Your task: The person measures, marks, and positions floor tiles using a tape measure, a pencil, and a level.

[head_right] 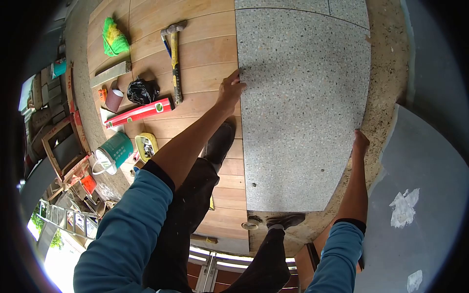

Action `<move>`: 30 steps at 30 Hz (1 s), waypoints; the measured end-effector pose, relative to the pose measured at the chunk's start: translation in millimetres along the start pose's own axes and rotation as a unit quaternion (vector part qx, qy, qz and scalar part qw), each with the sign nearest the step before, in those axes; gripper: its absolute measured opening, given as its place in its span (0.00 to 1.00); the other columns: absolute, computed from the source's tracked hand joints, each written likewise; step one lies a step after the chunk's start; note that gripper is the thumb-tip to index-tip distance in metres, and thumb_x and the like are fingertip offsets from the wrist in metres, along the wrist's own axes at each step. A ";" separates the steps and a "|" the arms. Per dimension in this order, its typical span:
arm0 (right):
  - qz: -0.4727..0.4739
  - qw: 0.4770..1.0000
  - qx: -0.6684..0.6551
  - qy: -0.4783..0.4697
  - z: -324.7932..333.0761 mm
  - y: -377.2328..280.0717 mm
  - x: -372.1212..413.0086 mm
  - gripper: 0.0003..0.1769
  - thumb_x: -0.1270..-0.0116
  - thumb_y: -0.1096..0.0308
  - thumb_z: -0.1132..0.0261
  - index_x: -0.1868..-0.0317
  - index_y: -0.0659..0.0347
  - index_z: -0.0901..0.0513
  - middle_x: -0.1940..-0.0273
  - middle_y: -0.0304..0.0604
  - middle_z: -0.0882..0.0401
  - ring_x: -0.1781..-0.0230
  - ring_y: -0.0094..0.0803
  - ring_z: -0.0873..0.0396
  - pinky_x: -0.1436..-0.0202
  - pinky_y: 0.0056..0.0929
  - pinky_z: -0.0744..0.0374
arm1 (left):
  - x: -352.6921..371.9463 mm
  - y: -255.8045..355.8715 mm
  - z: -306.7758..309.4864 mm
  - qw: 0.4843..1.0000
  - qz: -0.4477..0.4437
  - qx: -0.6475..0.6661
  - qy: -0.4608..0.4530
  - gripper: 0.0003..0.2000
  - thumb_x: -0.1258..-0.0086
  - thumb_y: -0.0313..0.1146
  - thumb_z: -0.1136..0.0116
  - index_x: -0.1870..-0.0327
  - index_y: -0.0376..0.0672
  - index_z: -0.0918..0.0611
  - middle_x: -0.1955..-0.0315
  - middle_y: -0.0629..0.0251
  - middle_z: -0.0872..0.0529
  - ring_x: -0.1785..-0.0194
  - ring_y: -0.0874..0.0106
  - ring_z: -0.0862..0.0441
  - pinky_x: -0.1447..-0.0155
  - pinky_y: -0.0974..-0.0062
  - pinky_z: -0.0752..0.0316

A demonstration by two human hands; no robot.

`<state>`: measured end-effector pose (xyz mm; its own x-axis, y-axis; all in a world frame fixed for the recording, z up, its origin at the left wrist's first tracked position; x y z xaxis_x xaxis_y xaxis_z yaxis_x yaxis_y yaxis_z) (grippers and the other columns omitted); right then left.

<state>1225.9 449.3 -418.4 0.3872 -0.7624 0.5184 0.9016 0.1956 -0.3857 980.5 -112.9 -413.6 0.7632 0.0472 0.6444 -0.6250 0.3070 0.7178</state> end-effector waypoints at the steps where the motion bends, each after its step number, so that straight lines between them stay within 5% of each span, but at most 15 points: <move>1: -0.001 1.000 0.010 0.000 2.5 -2.0 2.2 0.20 0.32 0.62 0.37 0.47 0.67 0.16 0.47 0.52 0.16 0.47 0.44 0.18 0.42 0.36 0.24 | -1.6 -3.3 -1.3 1.000 -0.003 0.004 -0.005 0.31 0.43 0.27 0.42 0.33 0.48 0.24 0.47 0.47 0.23 0.42 0.57 0.23 0.38 0.65 0.28; 3: -0.003 1.000 0.026 -0.002 -0.4 -6.5 3.0 0.20 0.32 0.62 0.37 0.47 0.68 0.16 0.47 0.52 0.16 0.46 0.44 0.19 0.41 0.36 0.25 | -4.2 -2.2 -0.5 1.000 -0.014 0.002 -0.006 0.30 0.43 0.27 0.42 0.33 0.47 0.24 0.47 0.46 0.22 0.43 0.57 0.22 0.39 0.65 0.27; 6: 0.020 0.999 0.027 -0.014 -4.9 18.4 -21.2 0.22 0.33 0.54 0.35 0.45 0.59 0.15 0.45 0.44 0.17 0.50 0.43 0.19 0.62 0.40 0.15 | 0.5 6.7 3.0 1.000 -0.020 -0.013 -0.001 0.29 0.42 0.27 0.42 0.34 0.45 0.23 0.47 0.44 0.21 0.43 0.56 0.22 0.39 0.65 0.27; 11: -0.006 0.999 0.031 -0.023 -4.1 14.0 -17.1 0.23 0.32 0.54 0.36 0.45 0.61 0.16 0.43 0.47 0.18 0.45 0.45 0.21 0.56 0.41 0.14 | -5.9 1.4 3.5 0.996 -0.050 -0.062 0.044 0.28 0.42 0.25 0.43 0.35 0.43 0.22 0.56 0.52 0.17 0.53 0.62 0.18 0.50 0.68 0.23; 15: -0.071 0.997 0.010 -0.022 -2.0 3.1 -2.8 0.22 0.31 0.56 0.35 0.44 0.61 0.17 0.41 0.50 0.21 0.42 0.47 0.23 0.51 0.43 0.14 | -12.8 -5.8 0.2 0.994 -0.037 0.098 -0.029 0.24 0.42 0.23 0.44 0.40 0.42 0.18 0.76 0.74 0.22 0.74 0.79 0.28 0.72 0.74 0.30; 19: -0.065 0.997 0.029 -0.012 0.5 -11.3 11.9 0.21 0.30 0.55 0.36 0.45 0.62 0.16 0.40 0.51 0.21 0.44 0.48 0.21 0.48 0.43 0.14 | -28.2 -19.8 -0.5 0.995 -0.056 0.076 -0.022 0.18 0.41 0.24 0.43 0.47 0.41 0.15 0.71 0.67 0.15 0.70 0.77 0.21 0.67 0.77 0.26; 21: -0.056 0.997 0.040 -0.020 -1.0 -13.7 7.8 0.21 0.30 0.55 0.36 0.45 0.62 0.16 0.40 0.51 0.22 0.44 0.47 0.21 0.47 0.42 0.14 | -61.9 -31.9 -2.3 0.962 -0.269 0.041 -0.024 0.15 0.41 0.24 0.43 0.53 0.43 0.14 0.70 0.64 0.13 0.68 0.73 0.17 0.64 0.74 0.23; 23: -0.067 0.996 0.050 -0.018 -1.4 -13.7 6.8 0.21 0.30 0.55 0.36 0.45 0.61 0.16 0.40 0.50 0.22 0.44 0.46 0.21 0.49 0.40 0.13 | -62.5 -48.2 -5.2 0.963 -0.256 0.070 -0.053 0.18 0.40 0.24 0.47 0.47 0.43 0.17 0.72 0.66 0.16 0.70 0.74 0.20 0.66 0.73 0.26; 25: -0.076 0.996 0.050 -0.017 -1.1 -11.7 6.6 0.21 0.30 0.56 0.36 0.44 0.61 0.16 0.39 0.50 0.23 0.43 0.46 0.22 0.50 0.40 0.12 | -44.0 -37.0 -8.1 0.981 -0.014 0.163 -0.104 0.27 0.36 0.23 0.52 0.32 0.43 0.25 0.77 0.72 0.24 0.76 0.80 0.29 0.75 0.77 0.34; 30: -0.047 0.998 0.019 -0.047 -3.0 -4.7 -0.6 0.21 0.31 0.54 0.35 0.45 0.58 0.16 0.40 0.48 0.22 0.44 0.45 0.21 0.53 0.35 0.11 | -5.1 7.5 3.6 0.992 -0.060 0.093 -0.060 0.21 0.35 0.24 0.51 0.40 0.37 0.19 0.77 0.74 0.23 0.75 0.79 0.28 0.72 0.77 0.33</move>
<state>1220.8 447.0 -419.3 0.3152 -0.7172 0.6215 0.9409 0.1506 -0.3035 971.3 -114.3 -410.6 0.8163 -0.0955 0.5697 -0.5585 0.1217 0.8205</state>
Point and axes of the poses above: each hand's wrist, its own x-axis away from the middle knuckle, its own z-axis out of the back of the hand, y = z × x, the point moved 9 cm from there along -x, towards the middle knuckle
